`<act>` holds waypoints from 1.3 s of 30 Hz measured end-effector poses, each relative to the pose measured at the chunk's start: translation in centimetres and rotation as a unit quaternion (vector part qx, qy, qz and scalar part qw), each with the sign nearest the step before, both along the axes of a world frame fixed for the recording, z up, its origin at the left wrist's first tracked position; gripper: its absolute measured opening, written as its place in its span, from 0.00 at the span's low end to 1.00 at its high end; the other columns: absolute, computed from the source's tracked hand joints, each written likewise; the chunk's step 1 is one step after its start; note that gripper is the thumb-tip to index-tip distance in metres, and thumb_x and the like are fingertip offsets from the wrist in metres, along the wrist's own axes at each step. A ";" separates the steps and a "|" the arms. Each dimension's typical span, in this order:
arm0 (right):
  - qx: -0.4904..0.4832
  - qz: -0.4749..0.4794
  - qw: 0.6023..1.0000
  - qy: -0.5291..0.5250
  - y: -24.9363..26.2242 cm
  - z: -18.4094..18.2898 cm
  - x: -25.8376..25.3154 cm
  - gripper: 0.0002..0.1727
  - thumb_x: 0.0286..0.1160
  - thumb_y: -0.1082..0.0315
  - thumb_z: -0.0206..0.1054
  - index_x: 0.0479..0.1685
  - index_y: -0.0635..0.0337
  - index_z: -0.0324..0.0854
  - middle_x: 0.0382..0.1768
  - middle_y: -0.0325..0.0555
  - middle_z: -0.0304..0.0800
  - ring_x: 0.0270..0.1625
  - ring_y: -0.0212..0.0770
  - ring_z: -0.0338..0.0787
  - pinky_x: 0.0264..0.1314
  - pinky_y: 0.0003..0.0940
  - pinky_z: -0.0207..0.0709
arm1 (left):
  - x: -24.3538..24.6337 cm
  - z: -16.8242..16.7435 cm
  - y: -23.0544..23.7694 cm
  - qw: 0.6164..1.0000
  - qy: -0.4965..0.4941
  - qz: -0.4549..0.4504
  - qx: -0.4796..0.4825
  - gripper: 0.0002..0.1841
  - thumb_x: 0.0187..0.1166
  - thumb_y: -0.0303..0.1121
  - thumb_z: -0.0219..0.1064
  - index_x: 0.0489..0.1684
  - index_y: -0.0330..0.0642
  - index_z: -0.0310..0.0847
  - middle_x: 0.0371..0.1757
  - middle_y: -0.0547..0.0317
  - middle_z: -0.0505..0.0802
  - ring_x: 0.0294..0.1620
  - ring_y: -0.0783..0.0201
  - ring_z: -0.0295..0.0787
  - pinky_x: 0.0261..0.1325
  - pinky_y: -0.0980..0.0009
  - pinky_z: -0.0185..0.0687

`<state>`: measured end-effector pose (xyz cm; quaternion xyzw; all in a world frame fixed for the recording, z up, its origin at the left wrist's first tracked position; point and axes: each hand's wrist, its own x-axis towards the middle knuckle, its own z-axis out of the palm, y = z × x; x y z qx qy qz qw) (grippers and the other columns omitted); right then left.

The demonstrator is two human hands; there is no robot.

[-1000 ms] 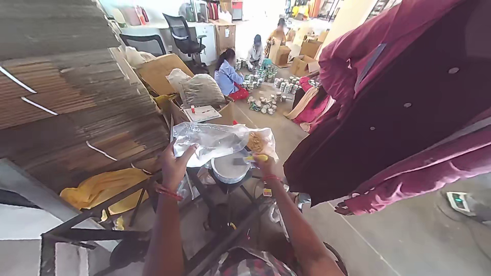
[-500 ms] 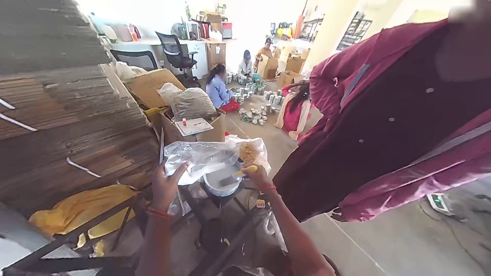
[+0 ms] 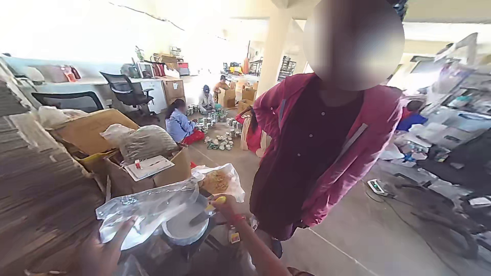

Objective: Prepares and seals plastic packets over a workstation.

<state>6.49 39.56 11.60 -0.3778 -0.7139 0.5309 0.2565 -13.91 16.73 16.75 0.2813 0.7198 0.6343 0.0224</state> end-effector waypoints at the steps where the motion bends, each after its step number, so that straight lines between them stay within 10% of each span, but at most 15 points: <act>1: 0.005 -0.025 1.000 -0.006 0.3 -0.1 0.0 0.14 0.77 0.64 0.73 0.52 0.66 0.89 0.45 0.56 0.93 0.45 0.45 0.93 0.57 0.46 0.87 | -0.1 -0.1 0.1 1.000 -0.001 -0.005 0.002 0.40 0.73 0.37 0.75 0.80 0.19 0.63 0.75 0.25 0.78 0.77 0.56 0.76 0.81 0.67 0.68; 11: 0.032 -0.050 0.997 -0.043 -0.3 0.3 -0.3 0.15 0.76 0.60 0.73 0.49 0.64 0.90 0.43 0.55 0.94 0.47 0.47 0.93 0.58 0.50 0.83 | -0.9 -0.9 0.5 1.000 0.012 -0.008 0.014 0.40 0.71 0.37 0.76 0.77 0.16 0.64 0.71 0.25 0.80 0.73 0.62 0.79 0.78 0.72 0.70; 15: 0.067 -0.078 0.994 -0.034 -0.1 0.1 -1.6 0.15 0.77 0.60 0.73 0.50 0.64 0.91 0.43 0.57 0.94 0.49 0.51 0.92 0.59 0.55 0.81 | -5.3 -6.6 0.8 0.993 0.089 -0.029 0.072 0.38 0.71 0.43 0.79 0.70 0.18 0.71 0.63 0.39 0.89 0.66 0.68 0.86 0.73 0.70 0.79; 26: 0.049 -0.095 0.994 0.021 -0.5 -1.6 -1.3 0.15 0.78 0.62 0.72 0.50 0.66 0.90 0.38 0.55 0.94 0.39 0.46 0.93 0.51 0.48 0.86 | -0.8 -0.9 0.2 1.000 0.025 -0.016 -0.007 0.40 0.73 0.38 0.74 0.78 0.15 0.64 0.73 0.20 0.78 0.78 0.50 0.76 0.82 0.64 0.68; 39: 0.038 -0.069 0.996 0.044 -0.9 -3.1 -2.4 0.13 0.76 0.65 0.73 0.48 0.67 0.90 0.38 0.51 0.94 0.37 0.37 0.93 0.48 0.37 0.89 | -1.3 -1.9 1.2 1.000 0.004 -0.001 -0.011 0.28 0.71 0.40 0.76 0.64 0.26 0.79 0.54 0.48 0.92 0.54 0.76 0.88 0.62 0.74 0.83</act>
